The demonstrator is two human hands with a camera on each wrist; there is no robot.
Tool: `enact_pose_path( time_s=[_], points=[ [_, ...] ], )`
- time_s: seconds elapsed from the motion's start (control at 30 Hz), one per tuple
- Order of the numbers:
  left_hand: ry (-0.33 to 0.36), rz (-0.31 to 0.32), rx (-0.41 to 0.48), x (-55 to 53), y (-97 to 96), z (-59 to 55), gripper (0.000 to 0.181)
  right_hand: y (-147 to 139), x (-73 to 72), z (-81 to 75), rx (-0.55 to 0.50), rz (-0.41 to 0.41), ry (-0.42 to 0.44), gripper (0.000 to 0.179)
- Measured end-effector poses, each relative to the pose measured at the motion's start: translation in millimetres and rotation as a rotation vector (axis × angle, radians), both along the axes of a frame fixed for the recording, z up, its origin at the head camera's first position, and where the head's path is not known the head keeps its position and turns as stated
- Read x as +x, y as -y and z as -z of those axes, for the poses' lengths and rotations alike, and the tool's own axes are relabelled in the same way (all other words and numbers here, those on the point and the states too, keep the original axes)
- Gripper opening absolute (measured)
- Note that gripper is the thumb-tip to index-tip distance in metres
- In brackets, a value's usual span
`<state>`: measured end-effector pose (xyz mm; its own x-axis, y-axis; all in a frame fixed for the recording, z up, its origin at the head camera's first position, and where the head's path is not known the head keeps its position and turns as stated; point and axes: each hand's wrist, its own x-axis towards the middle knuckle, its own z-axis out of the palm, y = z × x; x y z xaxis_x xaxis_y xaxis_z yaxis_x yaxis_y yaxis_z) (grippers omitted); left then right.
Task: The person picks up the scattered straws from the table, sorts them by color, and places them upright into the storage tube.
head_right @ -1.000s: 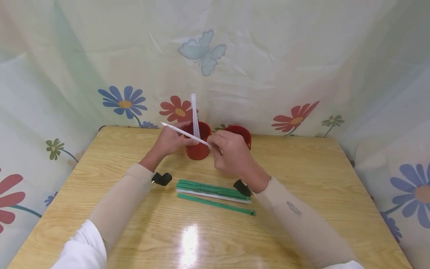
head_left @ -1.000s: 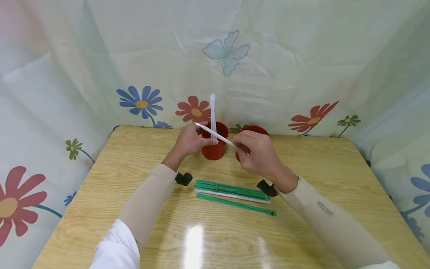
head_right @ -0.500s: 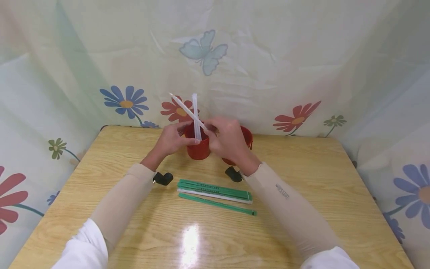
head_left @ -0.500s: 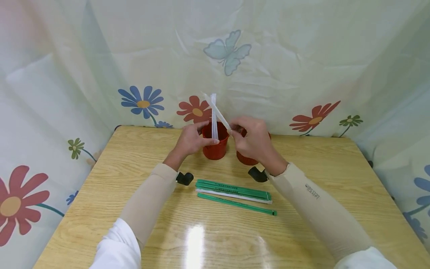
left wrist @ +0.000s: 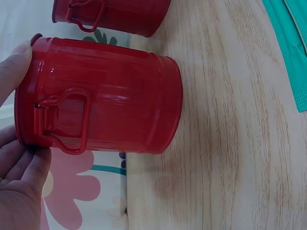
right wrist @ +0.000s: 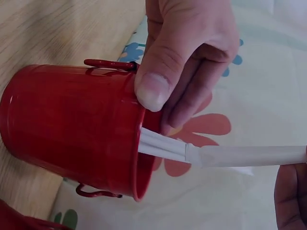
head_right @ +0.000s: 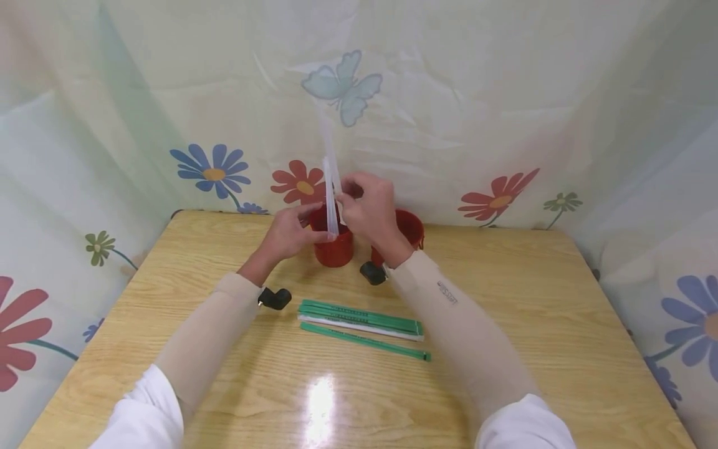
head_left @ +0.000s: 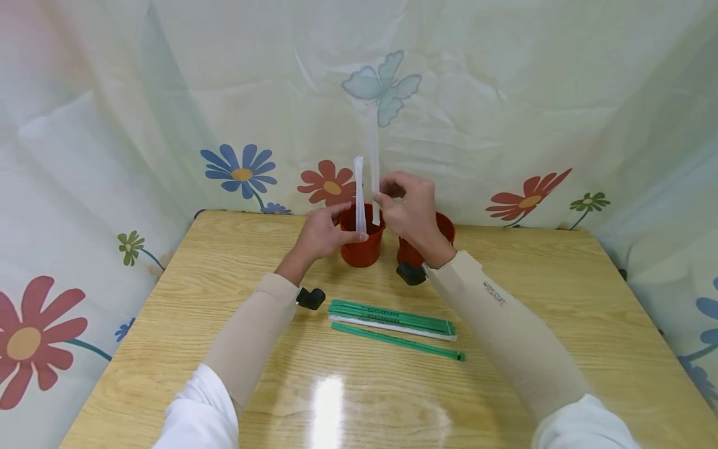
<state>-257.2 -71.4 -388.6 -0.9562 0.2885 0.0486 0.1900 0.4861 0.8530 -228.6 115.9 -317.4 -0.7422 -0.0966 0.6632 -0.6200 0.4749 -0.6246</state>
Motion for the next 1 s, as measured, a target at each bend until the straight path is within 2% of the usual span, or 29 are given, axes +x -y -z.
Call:
enact_pose_path(
  time_s=[0.33, 0.6, 0.8, 1.0],
  points=[
    [0.007, -0.001, -0.005, -0.9, -0.4, -0.3, 0.080, 6, -15.0, 9.9, -0.030, 0.049, 0.165, 0.005],
    [-0.011, 0.003, -0.026, -1.4, 0.6, 0.1, 0.082, 9, -21.9, 25.3, 0.042, 0.103, 0.292, 0.005],
    [-0.017, 0.006, -0.021, -1.2, 0.8, 1.2, 0.081, 7, -21.2, 32.1, 0.126, 0.139, 0.381, 0.011],
    [-0.012, -0.002, -0.037, -1.2, 0.4, 0.5, 0.085, 1, -13.1, 29.5, 0.157, 0.142, 0.446, 0.023]
  ],
)
